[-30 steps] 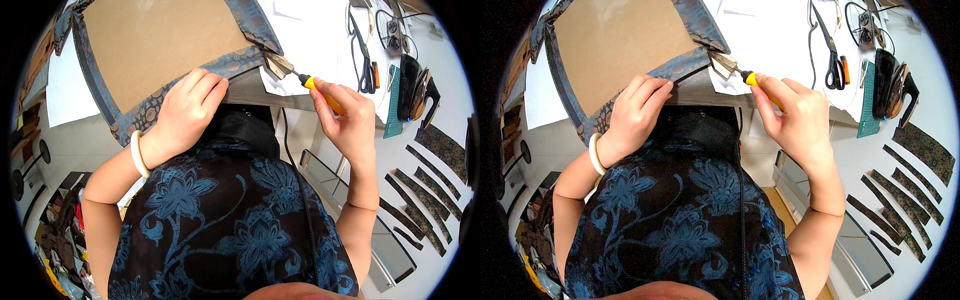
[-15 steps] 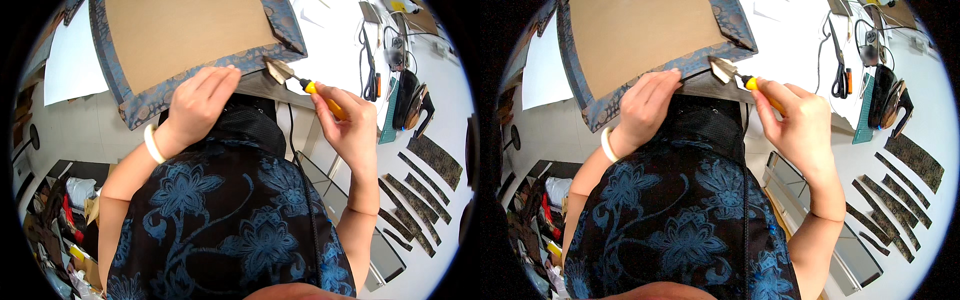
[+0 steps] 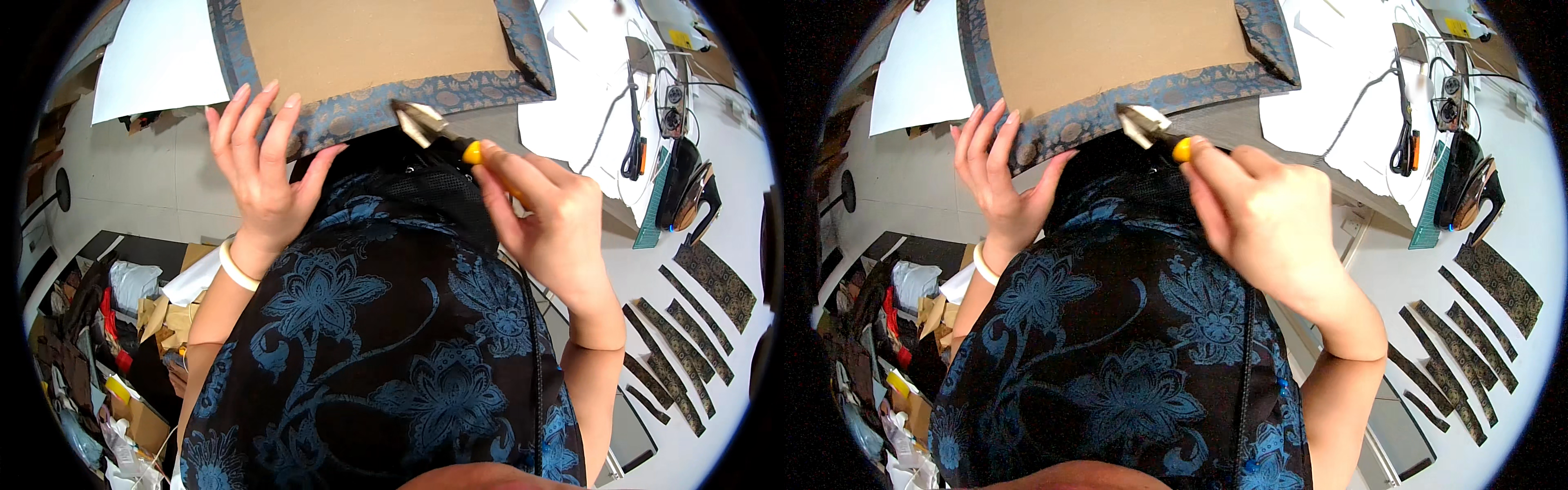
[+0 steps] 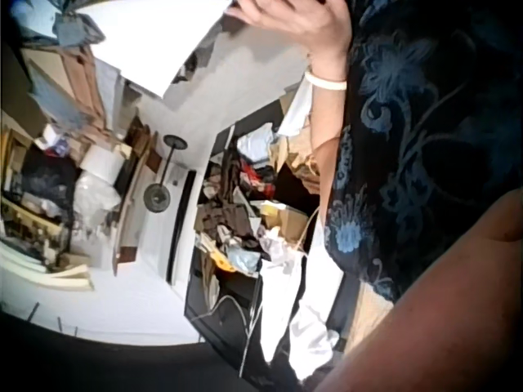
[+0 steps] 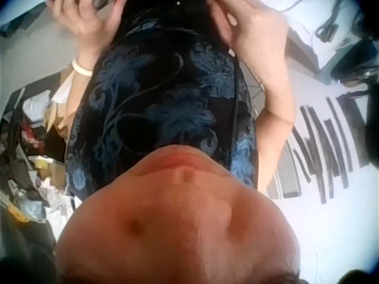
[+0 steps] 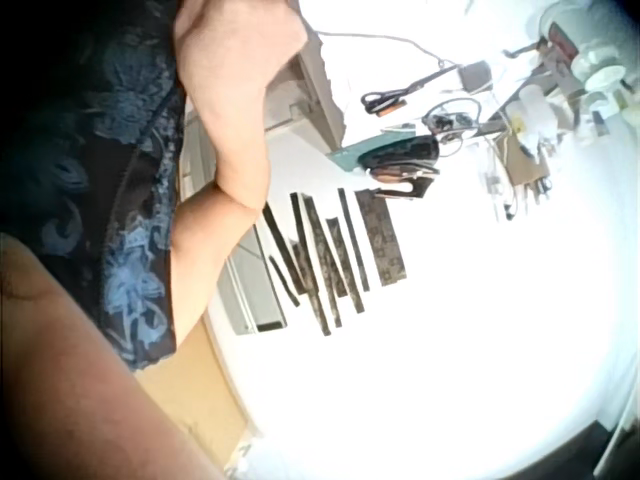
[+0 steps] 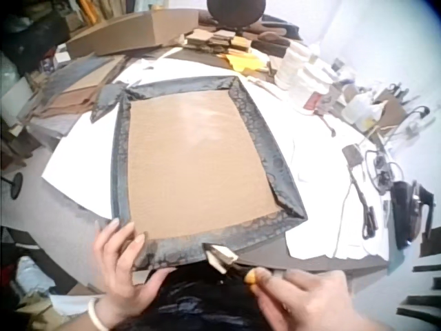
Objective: The person trims the edges of a patterned fabric strip attached to a rectangular board using scissors and a yellow utility knife. They carefully cut along the perimeter, remove excess material, and smooth the edges to ensure a clean finish.
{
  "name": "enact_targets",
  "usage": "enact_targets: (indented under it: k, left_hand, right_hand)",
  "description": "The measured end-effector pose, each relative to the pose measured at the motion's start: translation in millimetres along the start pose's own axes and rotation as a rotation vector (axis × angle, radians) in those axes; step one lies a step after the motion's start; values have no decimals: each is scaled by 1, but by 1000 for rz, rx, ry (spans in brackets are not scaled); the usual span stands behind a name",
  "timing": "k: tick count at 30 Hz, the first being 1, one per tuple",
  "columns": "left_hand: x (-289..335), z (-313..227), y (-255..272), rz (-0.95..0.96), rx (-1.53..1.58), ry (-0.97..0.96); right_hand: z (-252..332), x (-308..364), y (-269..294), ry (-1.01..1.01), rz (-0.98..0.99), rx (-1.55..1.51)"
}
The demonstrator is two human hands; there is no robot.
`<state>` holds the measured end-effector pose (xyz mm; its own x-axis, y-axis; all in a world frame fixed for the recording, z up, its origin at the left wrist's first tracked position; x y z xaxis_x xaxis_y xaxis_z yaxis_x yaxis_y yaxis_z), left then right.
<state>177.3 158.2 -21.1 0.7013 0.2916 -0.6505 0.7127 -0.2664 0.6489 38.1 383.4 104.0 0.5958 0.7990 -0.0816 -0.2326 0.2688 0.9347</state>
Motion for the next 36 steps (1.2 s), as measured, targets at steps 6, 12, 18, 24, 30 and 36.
enact_targets:
  k: [6,12,18,24,30,36]
  left_hand:
    - [2,0,-3,-51,18,36]
    - [2,5,3,-47,-8,101]
    - [-7,22,11,-96,218,270]
    - [-38,104,1,-140,300,729]
    - [-101,118,-23,157,-160,603]
    - [-105,132,-19,155,-299,400]
  right_hand:
    - [19,-14,-12,122,26,-9]
    - [-9,-1,6,-118,-71,-20]
    - [-45,3,28,-197,-82,115]
    - [-77,16,48,-398,-190,-42]
    - [-109,32,10,-538,-666,-586]
    - [-127,43,-17,-504,-809,-822]
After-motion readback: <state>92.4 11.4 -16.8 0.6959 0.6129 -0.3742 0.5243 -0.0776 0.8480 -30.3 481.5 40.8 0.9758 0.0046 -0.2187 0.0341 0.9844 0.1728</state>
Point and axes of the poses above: each hand's wrist, its own x-axis away from the middle knuckle, its own y-axis out of the back of the hand, z = x × y, the point moved 1 cm from there along -x, towards the middle knuckle, and after that the axes turned 7 degrees about -z, right-handed, at the moved point
